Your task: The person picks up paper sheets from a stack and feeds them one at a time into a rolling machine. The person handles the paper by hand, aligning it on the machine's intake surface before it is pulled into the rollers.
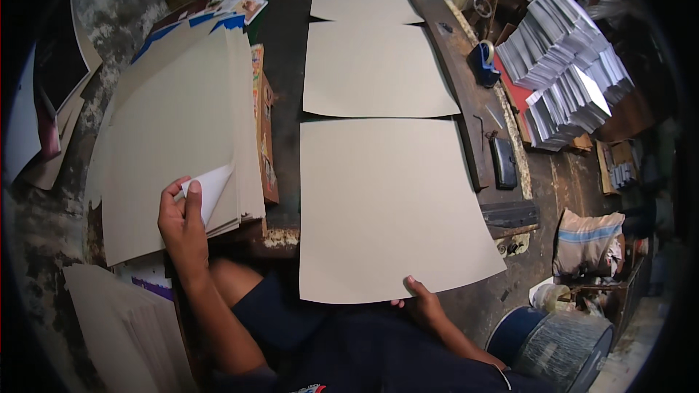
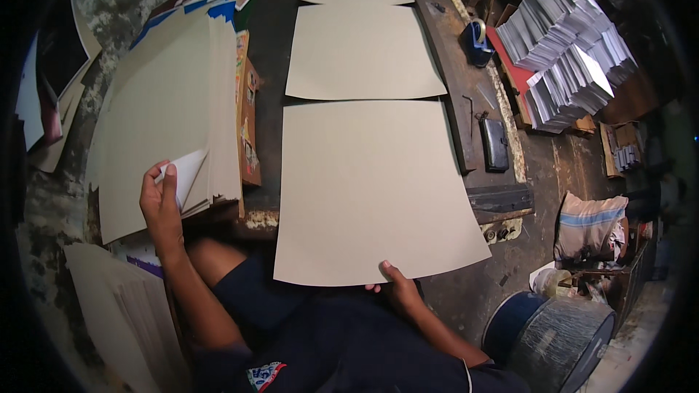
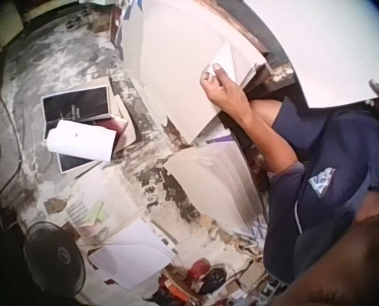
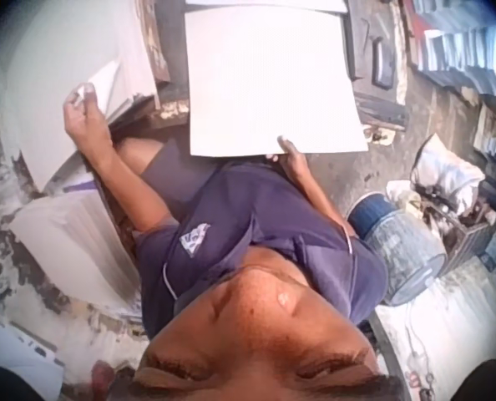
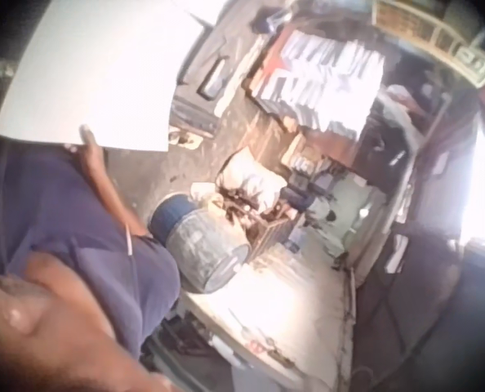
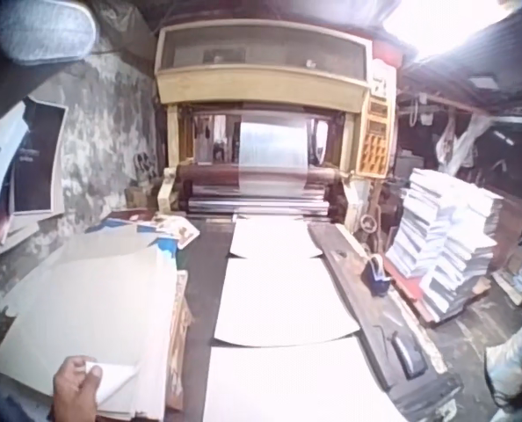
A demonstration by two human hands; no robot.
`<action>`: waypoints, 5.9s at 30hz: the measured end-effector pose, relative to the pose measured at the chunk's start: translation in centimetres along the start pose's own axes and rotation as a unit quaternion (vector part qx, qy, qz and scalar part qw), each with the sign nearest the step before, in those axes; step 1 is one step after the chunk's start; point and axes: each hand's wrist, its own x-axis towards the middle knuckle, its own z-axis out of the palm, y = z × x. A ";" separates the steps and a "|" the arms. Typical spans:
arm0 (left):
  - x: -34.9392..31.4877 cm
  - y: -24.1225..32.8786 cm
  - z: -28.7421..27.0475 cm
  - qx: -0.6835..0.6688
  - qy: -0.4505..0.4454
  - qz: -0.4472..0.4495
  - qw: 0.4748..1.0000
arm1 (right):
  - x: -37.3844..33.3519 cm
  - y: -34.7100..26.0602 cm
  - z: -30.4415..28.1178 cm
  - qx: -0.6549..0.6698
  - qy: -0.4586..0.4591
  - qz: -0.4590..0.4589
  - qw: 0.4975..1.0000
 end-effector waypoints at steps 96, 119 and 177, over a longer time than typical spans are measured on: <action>-4.8 0.6 0.1 0.108 0.072 0.166 0.977 | 6.6 -6.7 8.2 0.141 -0.043 -0.074 0.986; -3.5 0.9 -0.1 -0.230 0.173 0.034 0.957 | -7.5 -16.4 18.8 -0.403 -0.670 -0.197 0.591; -6.4 2.5 -0.2 0.047 0.033 0.220 0.974 | 15.8 -9.0 7.3 0.162 -0.023 -0.083 0.983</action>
